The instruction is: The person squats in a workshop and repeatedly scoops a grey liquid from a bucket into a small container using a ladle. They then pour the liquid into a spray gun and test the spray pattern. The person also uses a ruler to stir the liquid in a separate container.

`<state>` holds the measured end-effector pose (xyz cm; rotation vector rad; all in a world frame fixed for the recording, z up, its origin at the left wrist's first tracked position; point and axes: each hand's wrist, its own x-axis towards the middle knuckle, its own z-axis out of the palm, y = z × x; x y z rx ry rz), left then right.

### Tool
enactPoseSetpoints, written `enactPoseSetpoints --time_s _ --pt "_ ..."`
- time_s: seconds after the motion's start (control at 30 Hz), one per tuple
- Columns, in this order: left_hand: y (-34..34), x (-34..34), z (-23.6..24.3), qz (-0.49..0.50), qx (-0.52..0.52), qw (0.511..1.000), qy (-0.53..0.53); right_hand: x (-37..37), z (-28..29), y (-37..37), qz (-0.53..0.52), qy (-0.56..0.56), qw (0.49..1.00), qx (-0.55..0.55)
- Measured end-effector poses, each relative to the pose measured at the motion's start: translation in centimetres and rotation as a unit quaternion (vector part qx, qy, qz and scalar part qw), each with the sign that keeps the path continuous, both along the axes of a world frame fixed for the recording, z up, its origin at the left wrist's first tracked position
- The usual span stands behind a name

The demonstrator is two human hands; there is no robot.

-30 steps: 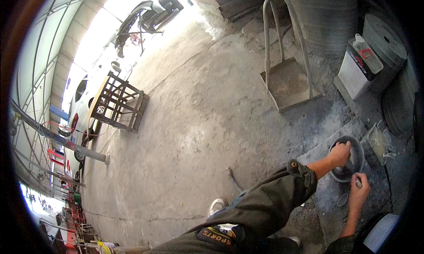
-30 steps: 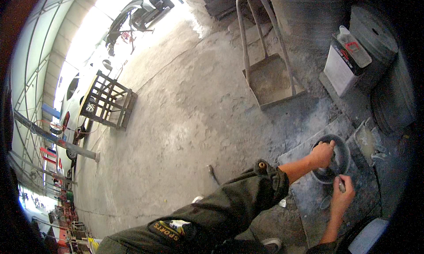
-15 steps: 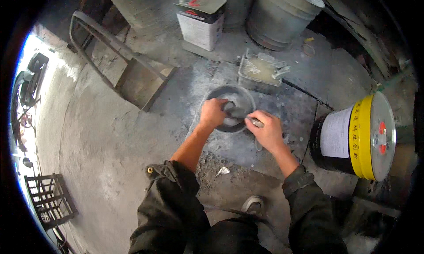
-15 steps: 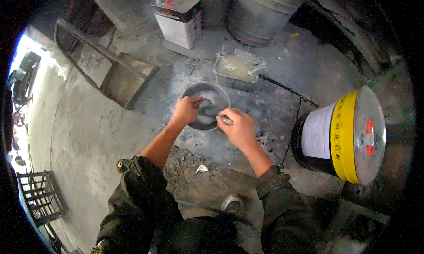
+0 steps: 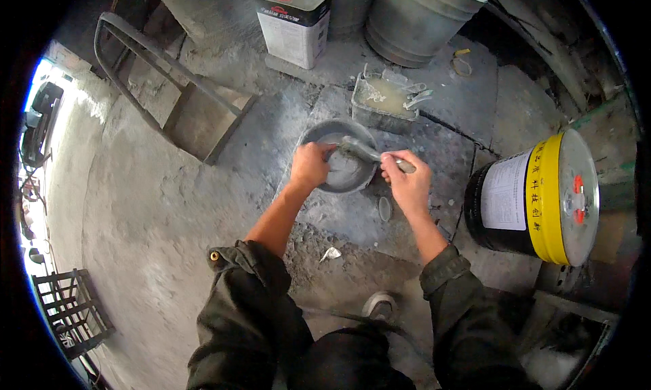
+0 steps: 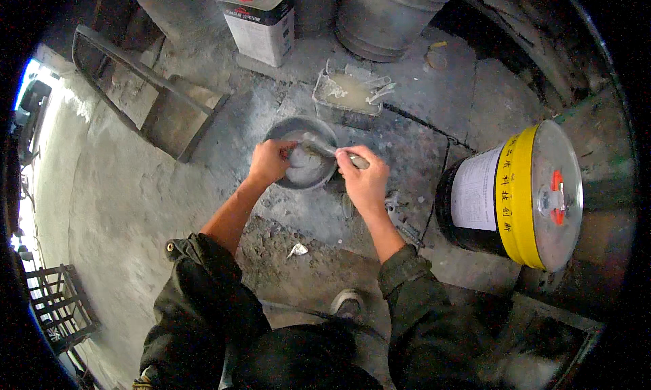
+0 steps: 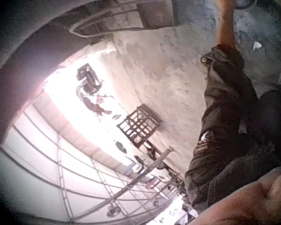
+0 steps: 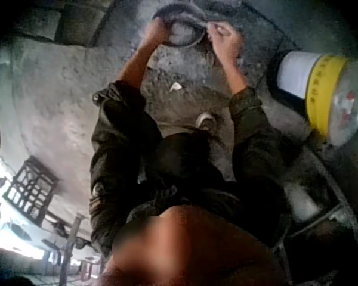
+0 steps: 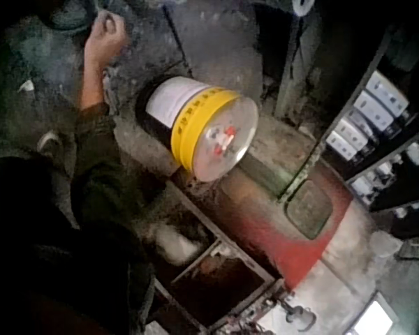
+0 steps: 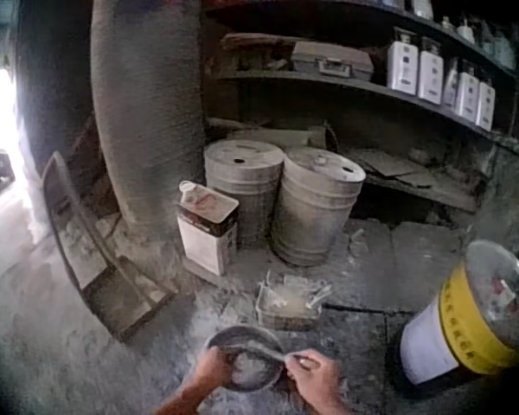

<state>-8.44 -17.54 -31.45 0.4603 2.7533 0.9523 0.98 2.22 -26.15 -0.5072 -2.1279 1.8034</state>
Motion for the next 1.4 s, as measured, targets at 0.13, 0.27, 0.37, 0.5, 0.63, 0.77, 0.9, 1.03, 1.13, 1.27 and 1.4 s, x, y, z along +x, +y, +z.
enactPoseSetpoints --time_s 0.13,0.27,0.37,0.5,0.63,0.77,0.9,1.03,1.13,1.27,1.4 --pt "-0.7 0.3 2.2 -0.014 0.053 0.993 0.108 0.8 3.1 0.8 -0.040 -0.050 0.998 -0.014" --pt "-1.8 0.7 5.5 -0.074 0.059 0.978 0.184 0.5 3.0 0.7 -0.018 0.018 0.988 0.154" --pt "-2.8 1.2 7.3 -0.130 0.027 0.954 0.269 0.4 4.0 -0.6 0.051 0.039 0.958 0.278" --pt "-4.3 1.8 9.0 -0.084 0.051 0.952 0.289 0.7 3.9 -1.8 0.182 -0.036 0.902 0.389" --pt "-7.6 2.5 8.4 0.160 0.202 0.963 0.084 -0.5 0.6 -2.4 0.185 0.004 0.917 0.354" --pt "-15.6 4.8 2.2 0.264 0.238 0.929 -0.098 0.5 0.3 -4.1 0.140 -0.055 0.942 0.300" --pt "-15.8 7.4 -2.2 0.294 0.369 0.843 -0.258 0.4 -0.8 -4.9 0.099 -0.008 0.959 0.264" --pt "-15.8 8.9 -4.3 0.254 0.376 0.840 -0.299 1.5 -0.4 -4.7 0.117 -0.066 0.946 0.295" --pt "-15.9 8.8 -4.9 0.226 0.257 0.906 -0.249 2.0 0.5 -4.5 0.167 -0.069 0.953 0.244" --pt "-17.0 8.6 -3.7 0.212 0.208 0.934 -0.200 4.9 1.5 -0.8 0.192 -0.067 0.963 0.176" --pt "-20.2 10.1 -3.3 0.274 0.293 0.901 -0.163 12.5 -0.6 7.6 0.059 -0.097 0.926 0.360"
